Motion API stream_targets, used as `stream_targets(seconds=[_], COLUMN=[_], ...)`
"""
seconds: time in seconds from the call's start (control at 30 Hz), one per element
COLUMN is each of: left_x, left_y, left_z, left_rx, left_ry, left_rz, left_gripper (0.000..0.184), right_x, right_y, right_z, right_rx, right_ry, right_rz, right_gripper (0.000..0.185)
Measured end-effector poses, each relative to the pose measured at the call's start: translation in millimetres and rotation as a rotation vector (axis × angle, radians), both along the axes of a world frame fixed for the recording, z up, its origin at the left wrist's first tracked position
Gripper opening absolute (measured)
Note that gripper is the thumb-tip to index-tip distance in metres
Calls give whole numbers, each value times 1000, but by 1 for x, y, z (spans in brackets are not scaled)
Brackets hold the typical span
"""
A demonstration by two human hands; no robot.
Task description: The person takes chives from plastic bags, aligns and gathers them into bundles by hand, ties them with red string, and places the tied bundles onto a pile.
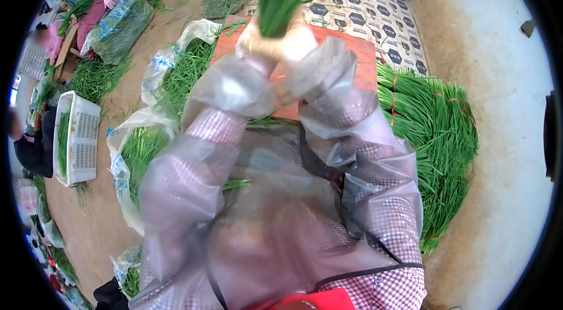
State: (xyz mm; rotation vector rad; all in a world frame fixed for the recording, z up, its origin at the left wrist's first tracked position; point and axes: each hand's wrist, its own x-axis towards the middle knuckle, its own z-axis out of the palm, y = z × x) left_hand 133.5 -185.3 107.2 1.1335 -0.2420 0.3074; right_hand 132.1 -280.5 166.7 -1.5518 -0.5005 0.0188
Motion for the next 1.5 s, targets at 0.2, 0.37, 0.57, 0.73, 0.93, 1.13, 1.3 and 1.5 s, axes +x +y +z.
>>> stream_targets(seconds=[0.2,0.37,0.57,0.73,0.93,1.13,1.3,1.5], left_x=[56,78,59,16,-8,-5,1,24], left_y=[-34,-8,-13,-26,-46,-85,-108,-74], left_z=[26,-64,-62,-159,-193,-194,-190,-201], left_rx=[49,1108,1214,1517,1758,1665,1705,1627], left_ry=[-132,-348,-166,290,303,43,42,-64], left_rz=[-155,165,433,218,124,-10,-167,-27], left_gripper=[61,74,83,91,92,87,79,55], right_x=[99,126,155,165,149,86,63,100], right_y=[-30,-29,-54,-116,-204,-238,-217,-173], right_z=[-23,-108,-94,-70,-89,-82,-94,-178], right_rx=[409,22,175,742,698,687,573,194], right_ry=[-103,-58,387,332,499,744,851,886], right_rz=[124,2,-184,-319,-74,48,57,-147], right_gripper=[41,46,65,25,29,43,45,39])
